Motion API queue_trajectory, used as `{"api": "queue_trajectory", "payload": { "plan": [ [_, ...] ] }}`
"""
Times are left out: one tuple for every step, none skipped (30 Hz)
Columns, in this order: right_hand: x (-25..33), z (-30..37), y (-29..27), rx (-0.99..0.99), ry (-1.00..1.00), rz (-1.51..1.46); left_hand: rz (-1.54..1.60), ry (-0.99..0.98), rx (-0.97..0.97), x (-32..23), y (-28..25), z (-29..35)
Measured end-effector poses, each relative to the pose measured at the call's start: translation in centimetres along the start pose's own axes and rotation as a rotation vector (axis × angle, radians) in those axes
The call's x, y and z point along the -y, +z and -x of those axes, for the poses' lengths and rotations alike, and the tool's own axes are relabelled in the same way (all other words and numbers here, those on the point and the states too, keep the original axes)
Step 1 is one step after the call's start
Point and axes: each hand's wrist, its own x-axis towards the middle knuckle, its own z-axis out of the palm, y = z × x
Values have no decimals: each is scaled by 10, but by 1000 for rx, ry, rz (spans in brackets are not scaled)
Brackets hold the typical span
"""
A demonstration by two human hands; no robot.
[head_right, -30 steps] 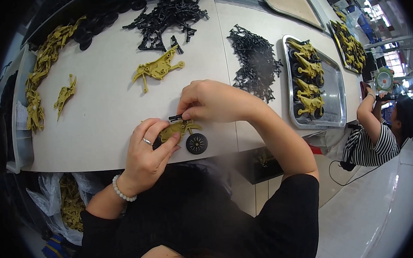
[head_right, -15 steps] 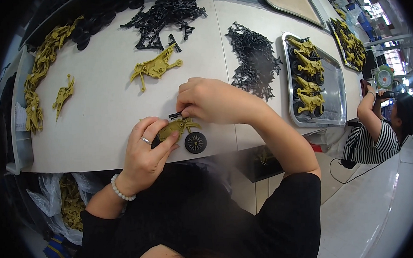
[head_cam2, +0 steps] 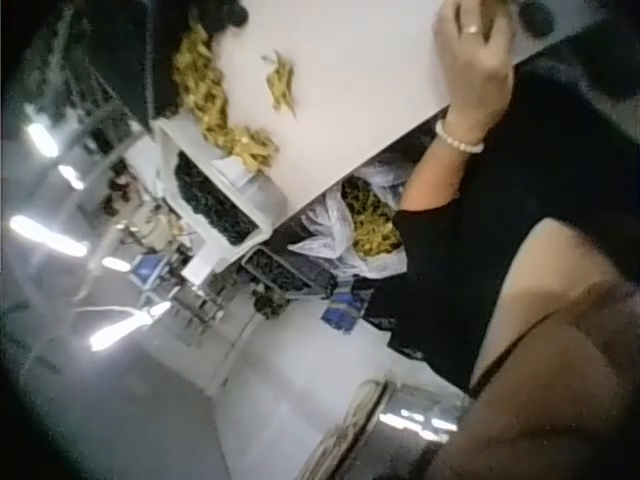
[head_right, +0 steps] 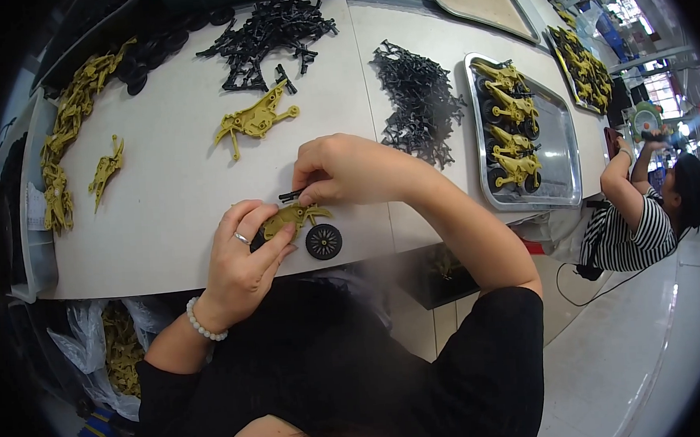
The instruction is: The person assembles a plastic toy motorcycle by hand, attaching plastic wheels, handlebars, plastic fairings, and exhaust pipes to a toy motorcycle chassis.
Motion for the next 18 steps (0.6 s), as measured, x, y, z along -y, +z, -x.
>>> {"api": "queue_trajectory", "payload": {
  "plan": [
    [0,-1,0,5,-29,45,3,4,1,0,0,0],
    [1,-1,-2,7,-58,94,-6,3,6,-1,-1,-1],
    [2,0,-2,1,-54,98,-15,3,11,-1,-1,-2],
    [4,1,-2,2,-42,116,-12,12,8,-2,-1,-3],
    [5,1,-2,4,-34,135,-2,3,14,-2,-1,-2],
    [6,3,-2,-4,-32,141,10,-5,21,-1,-1,-2],
    [6,5,0,-47,-28,117,11,5,18,-1,0,-3],
    [6,8,1,-88,-25,92,1,-8,12,-1,-1,-2],
    [7,11,-1,-95,-23,97,-8,-21,7,-1,-1,-2],
    [6,17,-4,-189,15,77,-7,-13,4,-2,-1,-2],
    [4,22,-7,-275,49,57,-58,-20,1,-3,-2,-1],
    [-1,31,-15,-375,86,117,-104,-20,-1,-5,-2,-2],
    [-15,41,-23,-471,76,286,-103,-15,-5,-7,-2,-2],
    [-26,49,-31,-565,62,453,-128,-27,-3,-8,-1,-2],
    [-28,55,-38,-584,140,475,-151,-39,0,-7,-1,-3],
    [-28,58,-43,-601,218,495,-150,-36,-1,-7,-1,-3],
    [-31,59,-46,-603,277,500,-170,-40,6,-8,-2,-5],
    [-33,58,-48,-605,278,502,-191,-45,13,-9,-1,-6]
  ]
}}
